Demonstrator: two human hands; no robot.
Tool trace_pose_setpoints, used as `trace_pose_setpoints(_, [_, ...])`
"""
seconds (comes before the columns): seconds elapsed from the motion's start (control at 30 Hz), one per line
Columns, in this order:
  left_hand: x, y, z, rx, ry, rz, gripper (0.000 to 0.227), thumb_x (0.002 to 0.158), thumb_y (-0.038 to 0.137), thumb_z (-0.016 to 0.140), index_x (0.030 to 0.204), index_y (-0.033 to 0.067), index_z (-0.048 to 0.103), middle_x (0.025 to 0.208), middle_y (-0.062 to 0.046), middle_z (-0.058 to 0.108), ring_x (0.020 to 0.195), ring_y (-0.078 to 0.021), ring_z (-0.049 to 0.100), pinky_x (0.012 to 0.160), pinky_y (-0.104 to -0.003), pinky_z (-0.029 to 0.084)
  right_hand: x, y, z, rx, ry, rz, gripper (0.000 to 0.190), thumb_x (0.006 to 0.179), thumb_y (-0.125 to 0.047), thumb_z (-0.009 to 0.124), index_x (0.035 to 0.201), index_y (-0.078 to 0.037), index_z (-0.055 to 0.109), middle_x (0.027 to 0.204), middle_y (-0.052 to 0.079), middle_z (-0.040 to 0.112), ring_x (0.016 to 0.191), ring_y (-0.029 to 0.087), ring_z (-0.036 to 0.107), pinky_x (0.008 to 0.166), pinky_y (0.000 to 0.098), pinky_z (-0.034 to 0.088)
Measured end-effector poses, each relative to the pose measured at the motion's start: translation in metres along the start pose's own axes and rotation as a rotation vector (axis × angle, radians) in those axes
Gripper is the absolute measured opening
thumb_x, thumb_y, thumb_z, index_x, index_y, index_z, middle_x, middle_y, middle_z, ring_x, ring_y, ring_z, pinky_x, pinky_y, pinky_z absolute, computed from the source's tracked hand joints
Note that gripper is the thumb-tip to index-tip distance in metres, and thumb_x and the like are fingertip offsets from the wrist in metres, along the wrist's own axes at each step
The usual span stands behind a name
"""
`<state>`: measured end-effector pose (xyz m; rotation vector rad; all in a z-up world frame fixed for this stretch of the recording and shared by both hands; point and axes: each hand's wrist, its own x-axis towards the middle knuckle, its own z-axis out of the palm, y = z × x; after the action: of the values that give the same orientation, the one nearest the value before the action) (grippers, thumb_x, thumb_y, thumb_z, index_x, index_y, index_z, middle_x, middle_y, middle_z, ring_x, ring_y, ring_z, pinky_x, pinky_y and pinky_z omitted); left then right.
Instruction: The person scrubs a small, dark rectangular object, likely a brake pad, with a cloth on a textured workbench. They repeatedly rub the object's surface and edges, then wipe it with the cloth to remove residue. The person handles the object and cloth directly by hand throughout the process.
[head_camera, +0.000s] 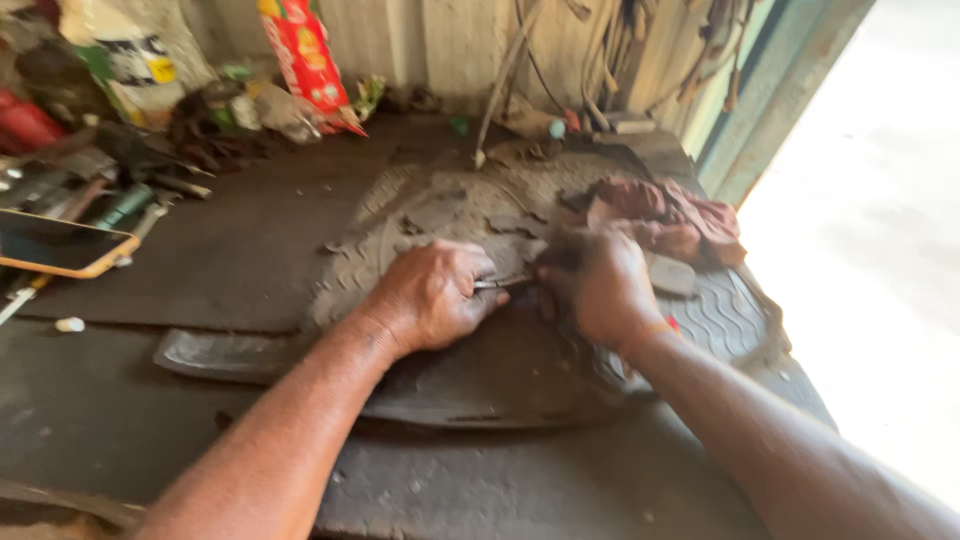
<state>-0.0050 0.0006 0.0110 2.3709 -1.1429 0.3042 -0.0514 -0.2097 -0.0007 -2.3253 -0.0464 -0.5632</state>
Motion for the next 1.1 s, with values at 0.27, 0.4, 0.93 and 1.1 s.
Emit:
trace_pose_setpoints(0.27, [0.002,-0.015,0.006,0.025,0.085,0.091,0.027,0.083,0.034,0.078,0.086,0.0073,0.074,0.088,-0.013,0.073,0.087,-0.0373,0.069,0.073,-0.047,0.054,-0.011,0.002,-0.006,-0.055,-0.063,-0.064,0.015,0.076,-0.005,0.075,0.09,-0.007,0.08,0.08,0.01,0.078,0.074,0.018,0.075,0.07,0.0338,0.057])
trace_pose_setpoints(0.4, [0.001,-0.038,0.007,-0.151,0.03,-0.056,0.026,0.087,0.033,0.077,0.098,0.0094,0.078,0.092,-0.011,0.074,0.082,-0.0281,0.073,0.073,-0.039,0.056,-0.014,0.007,-0.006,0.144,-0.174,0.025,0.011,0.079,-0.006,0.076,0.089,-0.003,0.077,0.078,0.011,0.078,0.069,0.023,0.073,0.066,0.0359,0.058])
trace_pose_setpoints(0.93, [-0.001,-0.02,-0.003,-0.416,0.116,0.036,0.029,0.084,0.018,0.08,0.111,0.0073,0.075,0.1,-0.007,0.077,0.09,-0.0168,0.073,0.082,-0.03,0.056,0.004,0.011,-0.011,0.097,0.057,0.045,0.029,0.084,-0.008,0.063,0.111,0.001,0.069,0.083,0.012,0.078,0.073,0.021,0.074,0.073,0.0339,0.057])
trace_pose_setpoints(1.1, [-0.001,-0.021,-0.002,-0.501,0.119,0.094,0.03,0.086,0.017,0.079,0.114,0.0071,0.073,0.106,-0.007,0.078,0.096,-0.0152,0.074,0.087,-0.03,0.056,0.004,0.008,-0.009,0.121,0.033,0.089,0.033,0.083,-0.008,0.06,0.115,0.0,0.068,0.089,0.01,0.079,0.075,0.019,0.076,0.074,0.0333,0.058])
